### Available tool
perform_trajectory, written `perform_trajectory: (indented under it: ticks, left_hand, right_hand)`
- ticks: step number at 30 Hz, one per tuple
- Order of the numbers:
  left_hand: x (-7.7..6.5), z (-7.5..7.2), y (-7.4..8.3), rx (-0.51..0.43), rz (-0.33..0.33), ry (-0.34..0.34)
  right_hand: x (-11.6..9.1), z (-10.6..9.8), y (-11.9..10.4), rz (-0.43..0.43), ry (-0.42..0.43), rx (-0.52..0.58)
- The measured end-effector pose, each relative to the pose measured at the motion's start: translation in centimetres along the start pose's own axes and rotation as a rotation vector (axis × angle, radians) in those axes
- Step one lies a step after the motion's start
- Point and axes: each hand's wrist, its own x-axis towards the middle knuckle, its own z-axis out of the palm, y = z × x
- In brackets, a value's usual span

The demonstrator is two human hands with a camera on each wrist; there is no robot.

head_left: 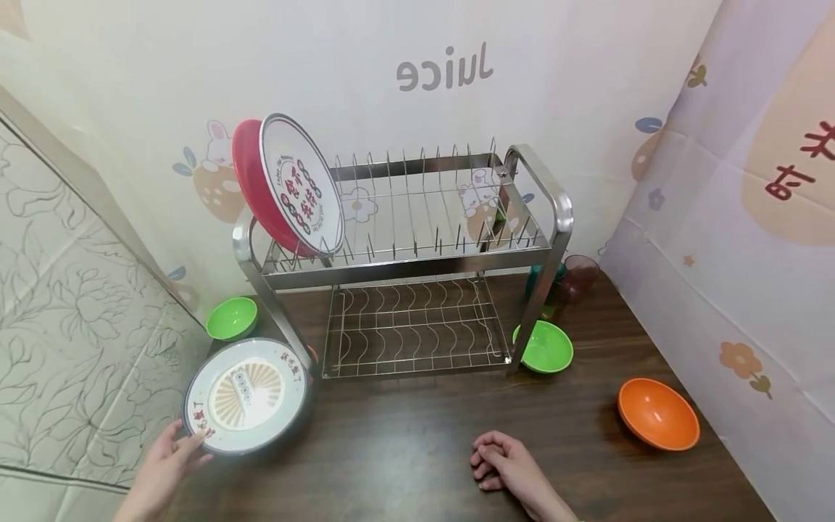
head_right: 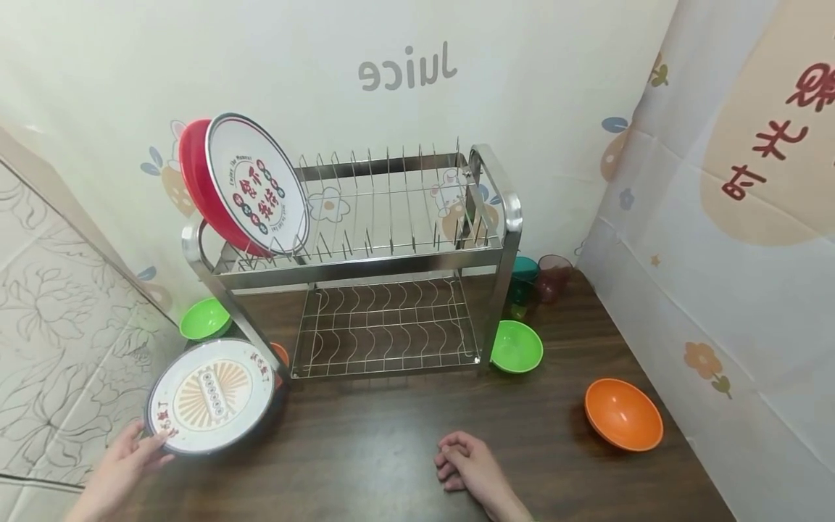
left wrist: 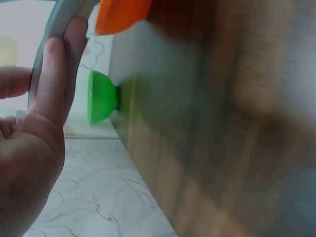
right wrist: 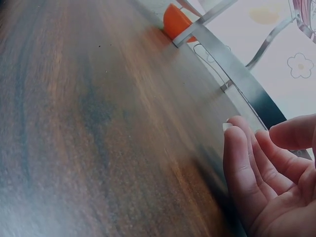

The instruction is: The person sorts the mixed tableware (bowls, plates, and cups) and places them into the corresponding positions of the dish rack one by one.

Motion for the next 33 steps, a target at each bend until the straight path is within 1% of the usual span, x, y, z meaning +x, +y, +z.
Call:
perform_trajectory:
  ticks: [4,5,7,10,14,16,20,23,26,29,31,33]
  left_hand:
    - [-1.0,0.7,-1.7,-0.026,0.006,-0.009]
    - [-1.1,0.8,-2.0,-0.034,-0.018,-0.020]
    - [-1.4,1.0,-2.8,-0.070,-0.037,-0.045]
    - [-1.8,1.4,-3.6,-0.141,-0.081,-0.059]
    - [-2.2,1.7,-4.2,-0.187,-0.084,-0.103]
    - [-2.3,1.7,-4.3,-0.192,-0.069,-0.132]
    - [-2.3,1.7,-4.2,-0.175,-0.038,-0.191]
    - [-2.3,1.8,-3.9,-0.151,-0.004,-0.268]
    - [-2.2,1.9,-3.7,-0.157,0.041,-0.363]
    - [-2.0,2.4,-3.2,-0.165,0.057,-0.423]
    - [-1.9,2.8,-2.8,-0.152,0.072,-0.435]
    - [-1.7,3.3,-2.4,-0.135,0.065,-0.431]
  right_hand:
    - [-0.1,0.0,0.2,-0.001,0.001,0.000]
    - [-0.1,0.0,0.2,0.002,0.001,0.002]
    - [-0.2,0.1,0.3,0.006,0.000,0.003]
    - [-0.2,0.1,0.4,0.012,0.002,0.007]
    - [-0.2,0.1,0.4,0.011,0.009,0.011]
    - [-0.2,0.1,0.4,0.009,0.010,0.012]
    - [-0.2,0.0,0.4,0.008,0.008,0.014]
    - [-0.2,0.1,0.3,0.010,0.008,0.013]
    - [-0.3,0.1,0.3,0.011,0.005,0.011]
    - [-0.3,0.3,0.2,0.003,0.003,0.008]
    - [-0.3,0.3,0.2,-0.007,0.002,0.007]
    - [-0.3,0.4,0.1,-0.016,0.003,0.005]
